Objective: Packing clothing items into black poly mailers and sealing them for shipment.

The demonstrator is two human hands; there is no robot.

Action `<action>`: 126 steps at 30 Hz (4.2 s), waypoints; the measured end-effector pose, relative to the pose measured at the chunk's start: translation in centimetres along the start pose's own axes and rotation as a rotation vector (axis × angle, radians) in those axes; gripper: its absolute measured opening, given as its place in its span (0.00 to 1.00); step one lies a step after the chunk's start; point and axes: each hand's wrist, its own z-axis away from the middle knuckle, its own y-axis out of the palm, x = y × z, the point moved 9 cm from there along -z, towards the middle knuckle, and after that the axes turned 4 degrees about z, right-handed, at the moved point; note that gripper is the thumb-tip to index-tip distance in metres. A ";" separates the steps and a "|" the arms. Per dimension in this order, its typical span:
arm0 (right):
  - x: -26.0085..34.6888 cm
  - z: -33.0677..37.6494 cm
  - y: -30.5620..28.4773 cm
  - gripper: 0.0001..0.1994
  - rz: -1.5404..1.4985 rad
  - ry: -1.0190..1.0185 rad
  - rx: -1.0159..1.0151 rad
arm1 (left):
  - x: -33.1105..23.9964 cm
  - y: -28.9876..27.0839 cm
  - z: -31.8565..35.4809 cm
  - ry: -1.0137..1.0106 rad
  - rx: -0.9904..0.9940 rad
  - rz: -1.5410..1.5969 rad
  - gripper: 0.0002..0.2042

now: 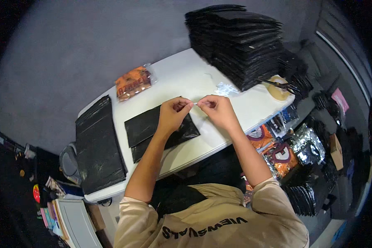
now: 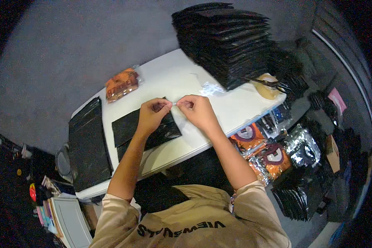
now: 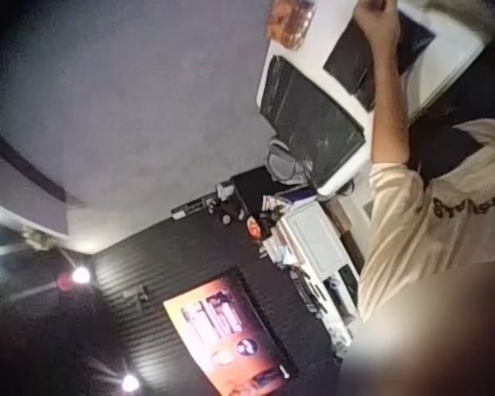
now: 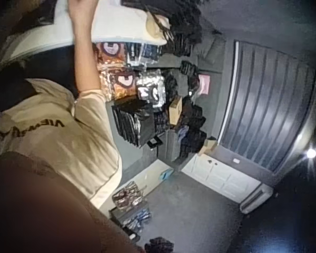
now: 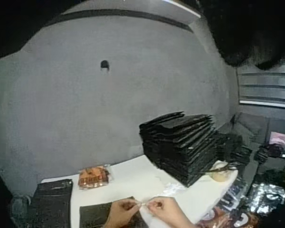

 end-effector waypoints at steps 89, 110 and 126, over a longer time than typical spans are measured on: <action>6.9 6.4 14.5 0.17 0.258 -0.407 0.209 | -0.2 -12.4 12.1 0.068 -0.269 -0.563 0.06; 6.7 6.4 14.5 0.19 0.270 -0.400 0.227 | -0.5 -13.1 12.4 0.091 -0.313 -0.566 0.07; 6.7 6.4 14.4 0.17 0.258 -0.398 0.219 | -0.4 -12.9 12.2 0.086 -0.314 -0.582 0.07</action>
